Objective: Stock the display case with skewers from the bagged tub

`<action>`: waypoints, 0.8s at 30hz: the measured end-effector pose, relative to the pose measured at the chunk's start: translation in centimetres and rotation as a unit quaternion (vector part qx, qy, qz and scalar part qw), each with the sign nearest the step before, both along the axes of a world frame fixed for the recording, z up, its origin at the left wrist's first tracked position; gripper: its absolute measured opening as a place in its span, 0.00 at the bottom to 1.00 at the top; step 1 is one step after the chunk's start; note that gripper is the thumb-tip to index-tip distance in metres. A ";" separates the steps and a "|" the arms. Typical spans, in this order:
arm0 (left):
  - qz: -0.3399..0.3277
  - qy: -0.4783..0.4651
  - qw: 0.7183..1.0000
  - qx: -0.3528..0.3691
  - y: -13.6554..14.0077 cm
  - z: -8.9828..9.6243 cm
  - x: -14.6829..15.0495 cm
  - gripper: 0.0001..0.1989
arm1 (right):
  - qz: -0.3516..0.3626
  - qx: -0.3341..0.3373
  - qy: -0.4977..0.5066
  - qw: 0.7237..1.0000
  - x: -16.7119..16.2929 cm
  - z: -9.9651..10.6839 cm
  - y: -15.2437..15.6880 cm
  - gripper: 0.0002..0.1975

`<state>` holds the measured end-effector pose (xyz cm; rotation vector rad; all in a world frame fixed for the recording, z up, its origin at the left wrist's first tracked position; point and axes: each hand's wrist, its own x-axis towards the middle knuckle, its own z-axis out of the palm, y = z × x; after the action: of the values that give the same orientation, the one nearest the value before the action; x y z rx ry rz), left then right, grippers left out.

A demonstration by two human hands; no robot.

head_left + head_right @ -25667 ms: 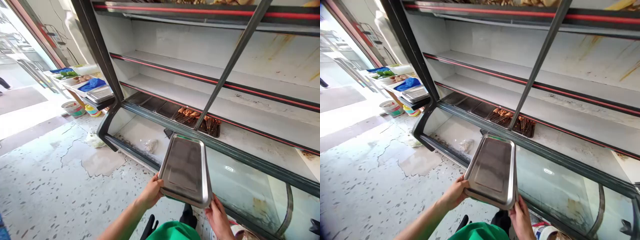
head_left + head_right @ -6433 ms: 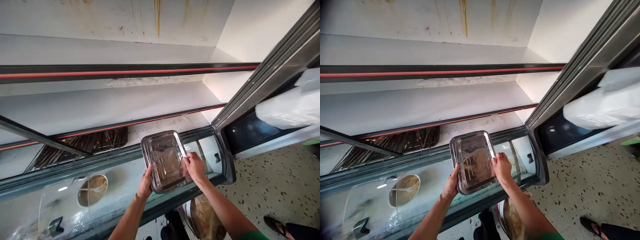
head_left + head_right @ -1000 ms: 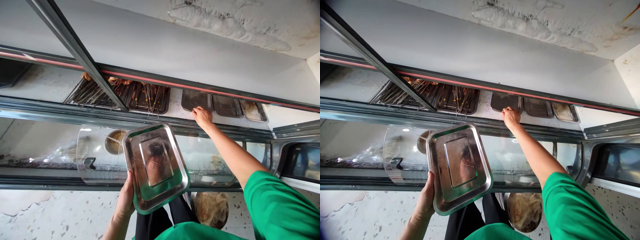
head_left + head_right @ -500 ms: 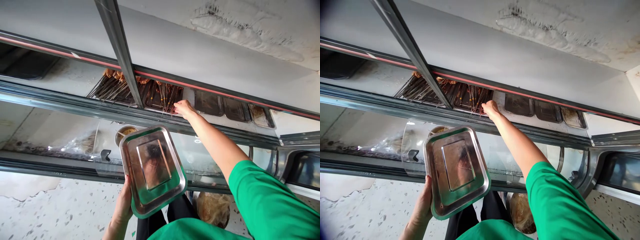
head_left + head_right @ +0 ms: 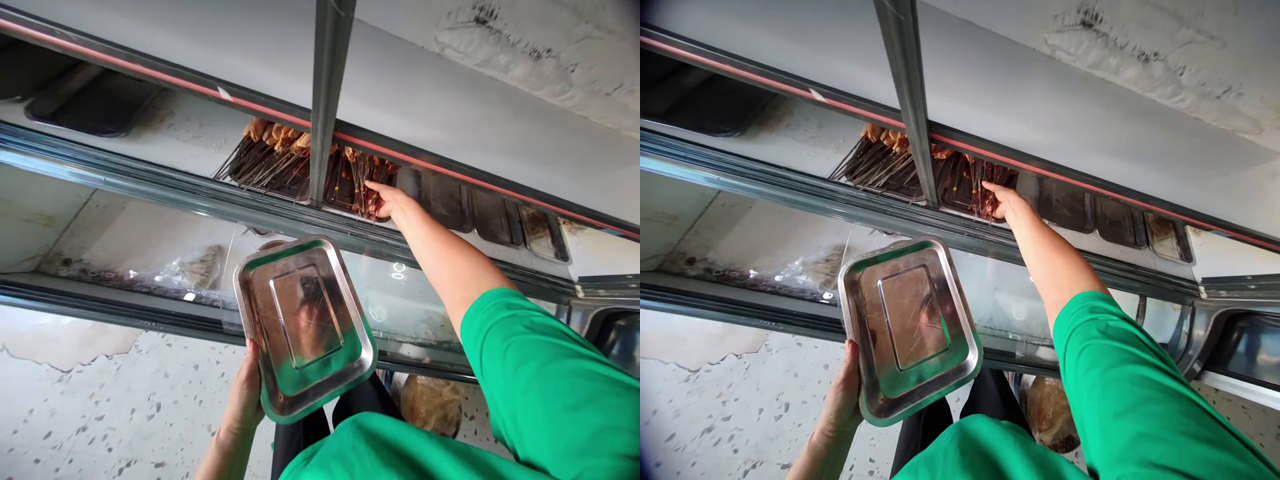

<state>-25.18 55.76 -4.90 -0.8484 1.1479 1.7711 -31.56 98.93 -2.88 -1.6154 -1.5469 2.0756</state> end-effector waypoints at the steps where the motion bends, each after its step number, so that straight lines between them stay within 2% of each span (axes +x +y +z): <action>1: -0.001 0.000 1.000 0.004 -0.1 -0.1 -0.1 0.24 | -0.011 0.006 -0.024 1.000 -0.1 -0.1 0.0 0.07; 6: -0.003 0.006 1.000 0.023 -0.8 -0.3 -0.3 0.26 | -0.013 0.063 -0.099 0.993 -0.1 -0.3 -0.1 0.04; 11: 0.031 -0.025 0.999 0.001 -2.5 0.4 -1.2 0.25 | -0.082 0.060 -0.069 0.992 -0.3 -0.7 -0.4 0.02; 14: 0.042 -0.036 0.998 -0.003 -3.9 0.8 -1.9 0.27 | -0.094 0.001 -0.016 0.995 -0.3 -0.7 -0.5 0.03; 17: 0.059 -0.015 0.998 -0.011 -5.2 0.2 -2.5 0.29 | -0.049 -0.084 0.061 0.993 0.0 -0.4 -0.5 0.09; 21: 0.098 0.045 0.994 -0.010 -6.1 -1.2 -3.1 0.28 | -0.010 -0.090 0.156 0.984 0.2 0.3 -1.4 0.16; 24: 0.102 0.048 0.994 -0.010 -6.4 -1.8 -3.3 0.27 | -0.019 -0.095 0.224 0.970 -0.2 0.4 -2.5 0.16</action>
<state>-28.48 49.32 -6.72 -0.9296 1.1755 1.9893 -31.71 96.41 -2.50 -1.0942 -1.1882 2.4106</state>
